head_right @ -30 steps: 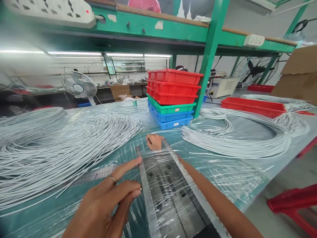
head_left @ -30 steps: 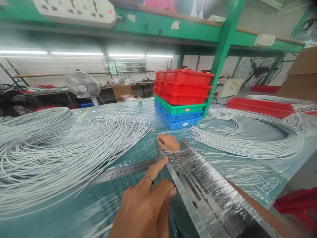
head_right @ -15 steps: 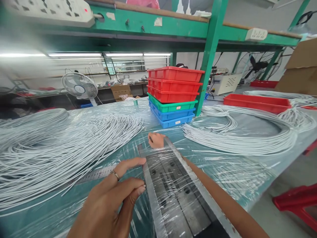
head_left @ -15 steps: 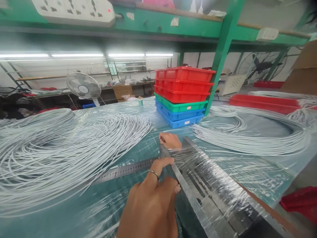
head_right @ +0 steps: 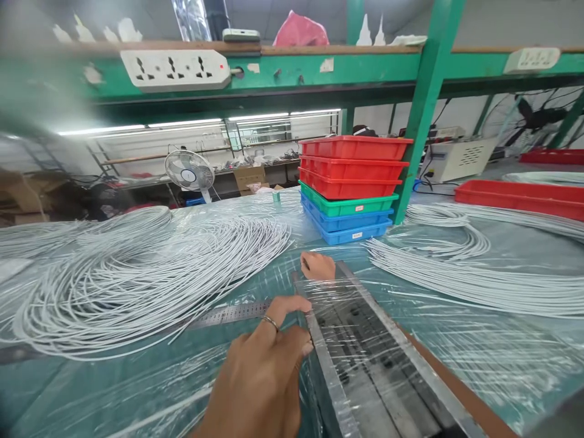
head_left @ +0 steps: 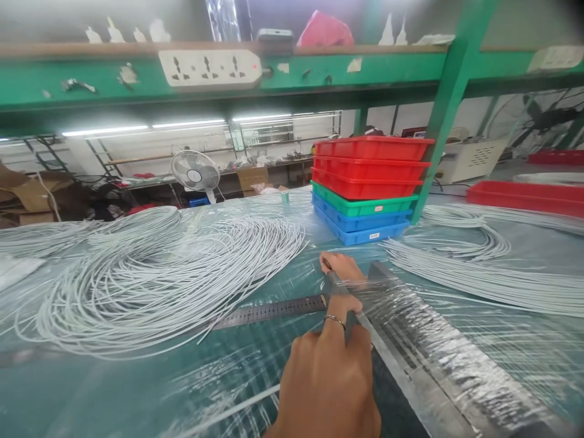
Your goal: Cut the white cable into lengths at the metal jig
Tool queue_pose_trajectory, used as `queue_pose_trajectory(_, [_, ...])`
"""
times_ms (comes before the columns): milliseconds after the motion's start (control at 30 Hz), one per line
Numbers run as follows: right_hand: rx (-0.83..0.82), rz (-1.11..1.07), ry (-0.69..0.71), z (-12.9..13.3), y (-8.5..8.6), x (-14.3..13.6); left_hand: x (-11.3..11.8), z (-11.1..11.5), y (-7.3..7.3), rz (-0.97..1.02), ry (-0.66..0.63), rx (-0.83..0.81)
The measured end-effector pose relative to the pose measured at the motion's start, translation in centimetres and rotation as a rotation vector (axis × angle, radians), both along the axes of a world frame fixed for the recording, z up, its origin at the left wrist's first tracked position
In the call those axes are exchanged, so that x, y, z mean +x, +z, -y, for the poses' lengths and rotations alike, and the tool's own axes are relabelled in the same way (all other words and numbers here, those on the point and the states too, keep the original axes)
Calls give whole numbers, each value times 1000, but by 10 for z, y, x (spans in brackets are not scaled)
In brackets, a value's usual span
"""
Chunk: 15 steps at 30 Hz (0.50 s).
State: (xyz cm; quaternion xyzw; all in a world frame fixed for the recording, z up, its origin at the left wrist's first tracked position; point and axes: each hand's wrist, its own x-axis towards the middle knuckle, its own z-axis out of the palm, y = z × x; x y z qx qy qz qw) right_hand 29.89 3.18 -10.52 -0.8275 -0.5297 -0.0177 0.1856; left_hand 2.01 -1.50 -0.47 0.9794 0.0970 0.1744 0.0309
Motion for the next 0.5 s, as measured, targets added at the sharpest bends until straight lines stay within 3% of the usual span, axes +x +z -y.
queue_pose_trajectory(167, [-36,-43,-9,-4,-1,1,4,-1,-10,-5,13,13])
queue_pose_trajectory(267, [-31,-46,-16,-5,-4,2,5,-3,-7,29,-38,3])
queue_pose_trajectory(500, [1,-40,-5,-7,-13,7,10,-2,9,-306,-7,53])
